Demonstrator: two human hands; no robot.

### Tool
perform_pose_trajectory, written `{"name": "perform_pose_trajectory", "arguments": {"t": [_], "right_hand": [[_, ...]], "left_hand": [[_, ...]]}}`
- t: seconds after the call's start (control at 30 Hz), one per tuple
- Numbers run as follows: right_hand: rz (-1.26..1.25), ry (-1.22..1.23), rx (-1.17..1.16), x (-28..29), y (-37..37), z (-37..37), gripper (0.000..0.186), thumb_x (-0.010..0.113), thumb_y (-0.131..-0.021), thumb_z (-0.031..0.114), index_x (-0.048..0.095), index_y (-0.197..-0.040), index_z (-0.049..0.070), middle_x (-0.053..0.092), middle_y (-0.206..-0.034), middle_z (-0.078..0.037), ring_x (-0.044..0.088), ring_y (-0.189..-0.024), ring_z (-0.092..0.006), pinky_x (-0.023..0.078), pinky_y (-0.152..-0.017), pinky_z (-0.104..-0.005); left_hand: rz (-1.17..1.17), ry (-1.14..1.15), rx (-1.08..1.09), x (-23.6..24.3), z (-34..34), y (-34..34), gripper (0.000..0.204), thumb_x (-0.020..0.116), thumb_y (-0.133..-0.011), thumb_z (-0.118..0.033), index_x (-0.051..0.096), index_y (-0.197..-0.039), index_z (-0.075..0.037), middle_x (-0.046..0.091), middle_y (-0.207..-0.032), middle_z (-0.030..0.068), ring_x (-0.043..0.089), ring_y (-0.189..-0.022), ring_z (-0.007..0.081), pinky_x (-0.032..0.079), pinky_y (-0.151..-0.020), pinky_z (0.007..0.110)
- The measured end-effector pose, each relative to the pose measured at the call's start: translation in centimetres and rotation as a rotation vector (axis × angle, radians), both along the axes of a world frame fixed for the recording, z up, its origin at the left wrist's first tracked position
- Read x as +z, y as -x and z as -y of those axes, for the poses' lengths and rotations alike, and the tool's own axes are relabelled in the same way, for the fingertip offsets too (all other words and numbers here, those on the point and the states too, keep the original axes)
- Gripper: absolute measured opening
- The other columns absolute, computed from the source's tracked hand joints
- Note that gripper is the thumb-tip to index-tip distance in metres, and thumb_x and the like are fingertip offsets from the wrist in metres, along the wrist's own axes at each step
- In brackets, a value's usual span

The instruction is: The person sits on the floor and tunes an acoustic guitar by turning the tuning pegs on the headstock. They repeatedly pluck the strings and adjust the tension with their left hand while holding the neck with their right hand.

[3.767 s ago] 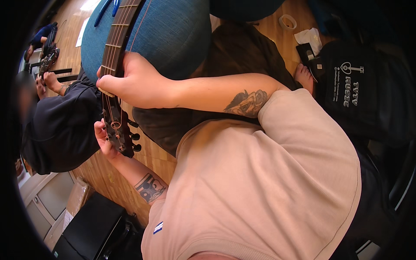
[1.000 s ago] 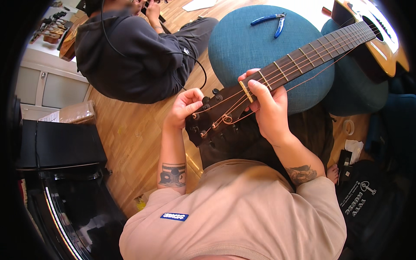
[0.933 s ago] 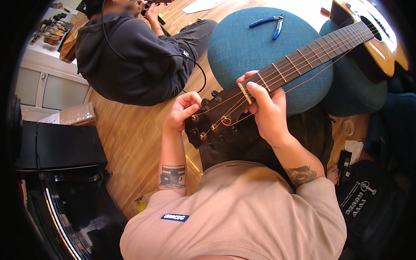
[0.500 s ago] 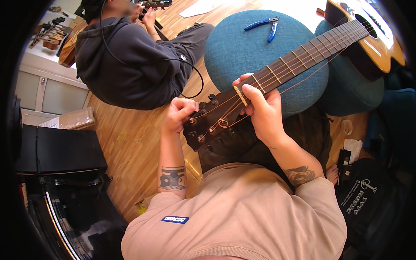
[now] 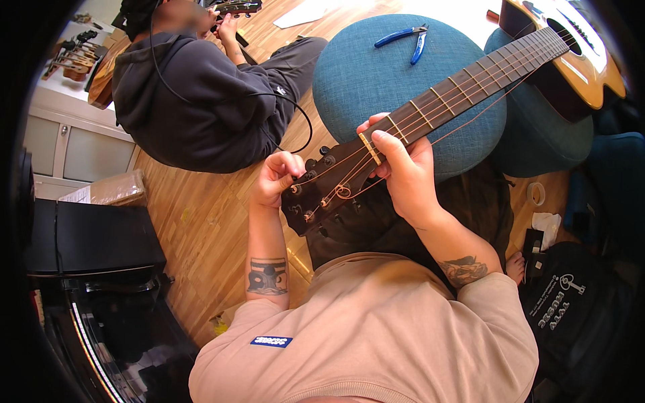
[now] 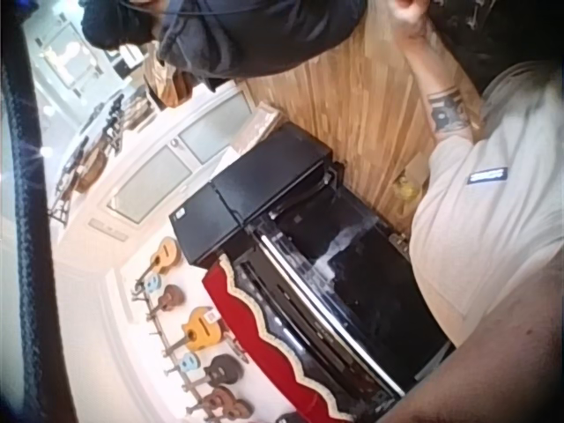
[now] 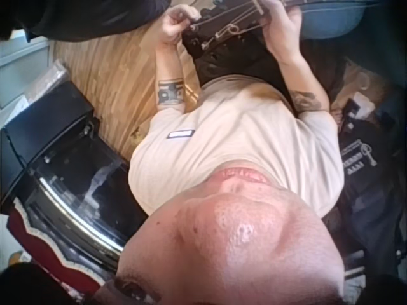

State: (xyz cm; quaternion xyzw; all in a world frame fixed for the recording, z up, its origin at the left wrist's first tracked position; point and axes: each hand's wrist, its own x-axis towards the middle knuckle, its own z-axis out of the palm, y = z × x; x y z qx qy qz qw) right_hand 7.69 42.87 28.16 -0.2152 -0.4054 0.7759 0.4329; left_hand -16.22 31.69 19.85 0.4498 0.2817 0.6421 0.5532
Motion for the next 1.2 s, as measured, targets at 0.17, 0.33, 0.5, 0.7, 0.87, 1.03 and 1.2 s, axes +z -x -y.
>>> {"name": "perform_pose_trajectory", "arguments": {"t": [0.17, 0.33, 0.5, 0.7, 0.87, 1.03, 1.2], "right_hand": [[-0.005, -0.004, -0.007, -0.2, 0.0, 0.1, 0.022, 0.057, -0.092, 0.013, 0.058, -0.110, 0.002, 0.066, -0.102, -0.009, 0.054, -0.065, -0.0051, 0.043, -0.052, -0.0196], [-0.005, 0.004, 0.002, 0.2, 0.0, 0.1, 0.021, 0.056, -0.092, 0.012, 0.058, -0.110, 0.002, 0.066, -0.102, -0.009, 0.055, -0.064, -0.0056, 0.043, -0.053, -0.0201], [0.007, 0.003, 0.001, -0.1, 0.0, -0.1, 0.021, 0.056, -0.092, 0.012, 0.057, -0.110, 0.001, 0.066, -0.102, -0.009, 0.056, -0.065, -0.0060, 0.043, -0.053, -0.0201], [-0.008, 0.016, 0.010, 0.0, 0.0, 0.0, 0.021, 0.056, -0.091, 0.011, 0.058, -0.110, 0.002, 0.066, -0.101, -0.008, 0.057, -0.065, -0.0057, 0.044, -0.053, -0.0196], [0.014, -0.004, -0.011, 0.0, 0.1, 0.0, 0.019, 0.057, -0.091, 0.010, 0.059, -0.109, 0.003, 0.067, -0.100, -0.008, 0.054, -0.061, -0.0051, 0.043, -0.051, -0.0185], [-0.001, -0.009, -0.018, -0.5, 0.2, -0.1, 0.019, 0.058, -0.090, 0.010, 0.059, -0.108, 0.003, 0.067, -0.100, -0.007, 0.056, -0.064, -0.0052, 0.044, -0.051, -0.0185], [0.015, -0.027, -0.003, -0.5, 0.0, 0.0, 0.022, 0.059, -0.091, 0.014, 0.058, -0.110, 0.004, 0.067, -0.101, -0.005, 0.058, -0.071, -0.0056, 0.045, -0.054, -0.0191]], "left_hand": [[-0.098, 0.236, 0.034, 2.7, 0.7, -0.5, 0.019, 0.072, -0.083, -0.018, 0.061, -0.088, -0.004, 0.061, -0.088, 0.0013, 0.057, -0.085, 0.0090, 0.043, -0.077, 0.022], [-0.122, 0.210, 0.034, 2.8, 1.0, -0.5, 0.017, 0.067, -0.086, -0.017, 0.062, -0.091, -0.002, 0.060, -0.087, -0.0007, 0.054, -0.083, 0.0063, 0.041, -0.075, 0.021], [-0.120, 0.173, 0.116, 1.3, 1.0, -0.9, 0.020, 0.068, -0.087, -0.020, 0.065, -0.091, -0.001, 0.056, -0.074, -0.0024, 0.047, -0.065, 0.0053, 0.036, -0.061, 0.020], [-0.186, 0.257, 0.124, 1.5, 0.4, -0.2, 0.031, 0.069, -0.084, -0.015, 0.054, -0.059, -0.004, 0.045, -0.057, -0.0048, 0.038, -0.055, 0.0050, 0.027, -0.053, 0.023], [-0.072, 0.069, 0.208, 1.8, 0.9, -0.4, 0.015, 0.074, -0.080, -0.011, 0.061, -0.081, -0.004, 0.059, -0.082, 0.0047, 0.053, -0.079, 0.0126, 0.040, -0.073, 0.025], [-0.124, 0.023, 0.145, 0.2, 0.9, 0.5, 0.016, 0.077, -0.078, -0.007, 0.066, -0.087, 0.000, 0.064, -0.093, 0.0117, 0.059, -0.093, 0.0198, 0.045, -0.085, 0.030], [-0.136, 0.118, 0.174, 1.1, 0.6, -0.4, 0.022, 0.079, -0.079, -0.017, 0.062, -0.085, -0.003, 0.059, -0.080, 0.0045, 0.057, -0.081, 0.0130, 0.043, -0.074, 0.025]]}}
